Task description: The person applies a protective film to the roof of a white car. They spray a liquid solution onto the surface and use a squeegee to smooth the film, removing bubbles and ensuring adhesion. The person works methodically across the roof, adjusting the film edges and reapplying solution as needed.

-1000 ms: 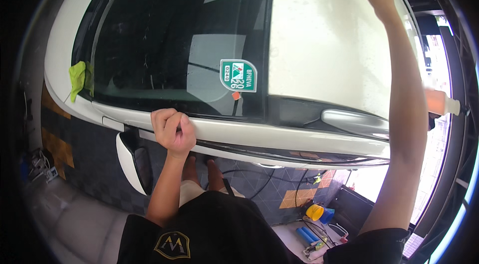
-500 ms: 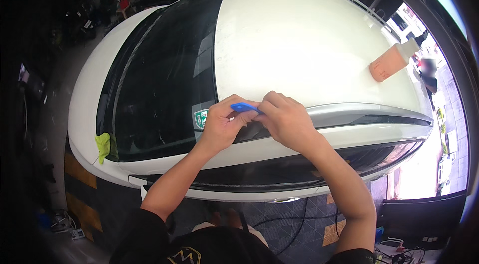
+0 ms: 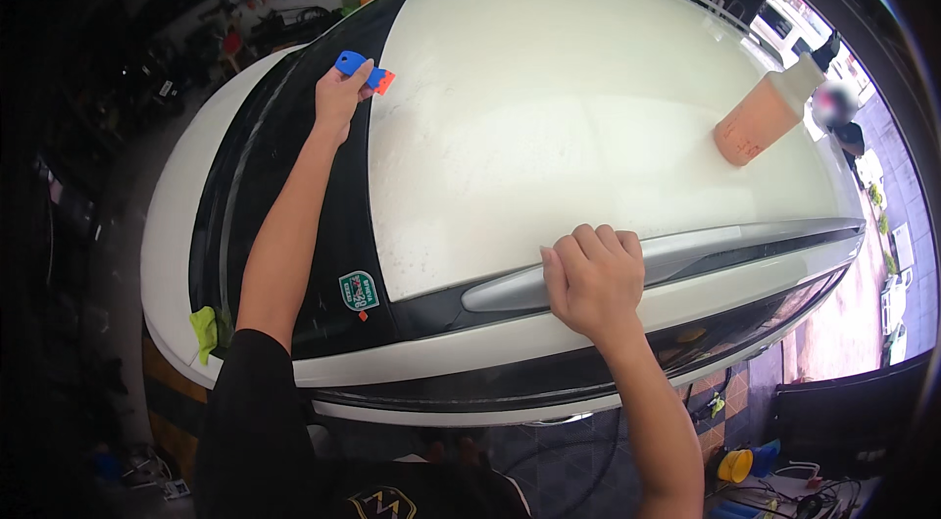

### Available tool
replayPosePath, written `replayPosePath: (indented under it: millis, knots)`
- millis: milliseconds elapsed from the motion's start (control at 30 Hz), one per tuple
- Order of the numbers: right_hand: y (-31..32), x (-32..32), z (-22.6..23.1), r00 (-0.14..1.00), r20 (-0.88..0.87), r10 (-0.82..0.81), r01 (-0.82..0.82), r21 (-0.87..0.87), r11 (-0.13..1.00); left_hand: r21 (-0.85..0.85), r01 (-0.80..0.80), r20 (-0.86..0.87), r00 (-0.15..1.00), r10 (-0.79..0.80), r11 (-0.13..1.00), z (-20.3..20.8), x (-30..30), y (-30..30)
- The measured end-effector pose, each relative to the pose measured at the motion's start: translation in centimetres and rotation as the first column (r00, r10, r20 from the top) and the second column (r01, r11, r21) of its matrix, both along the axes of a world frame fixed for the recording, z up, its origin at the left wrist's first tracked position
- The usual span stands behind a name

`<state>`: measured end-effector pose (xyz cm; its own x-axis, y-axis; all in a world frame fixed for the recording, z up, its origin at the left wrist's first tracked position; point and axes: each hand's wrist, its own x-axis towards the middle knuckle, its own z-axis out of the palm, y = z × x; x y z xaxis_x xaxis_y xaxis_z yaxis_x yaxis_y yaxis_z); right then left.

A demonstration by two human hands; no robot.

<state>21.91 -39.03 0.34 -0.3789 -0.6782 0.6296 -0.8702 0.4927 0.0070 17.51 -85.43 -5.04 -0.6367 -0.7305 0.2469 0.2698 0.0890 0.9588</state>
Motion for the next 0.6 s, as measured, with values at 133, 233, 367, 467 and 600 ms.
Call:
replayPosePath:
  millis: [133, 233, 367, 467, 600]
  knots:
    - [-0.1, -0.1, 0.3, 1.000, 0.004, -0.021, 0.021, 0.044, 0.999, -0.224, -0.062, 0.121, 0.988, 0.092, 0.972, 2.1, -7.9, -2.5]
    - [-0.5, -0.4, 0.3, 1.000, 0.000, 0.020, -0.020, 0.049, 0.999, -0.510, -0.039, 0.190, 0.969, 0.157, 0.859, -0.2, -12.9, -5.3]
    - [0.2, -0.9, 0.5, 1.000, 0.009, -0.023, 0.022, 0.080, 0.997, -0.628, 0.088, 0.318, 0.936, 0.152, 0.773, 1.7, -16.8, -2.6]
    - [0.2, -0.9, 0.4, 0.999, 0.021, -0.025, 0.023, 0.088, 0.996, -0.555, 0.025, 0.369, 0.903, 0.219, 0.832, 1.1, -19.3, -6.1]
    - [0.2, -1.1, 0.9, 0.998, 0.051, -0.027, 0.021, 0.115, 0.993, -0.363, 0.140, 0.425, 0.905, 0.030, 0.921, 0.8, -23.6, -8.6]
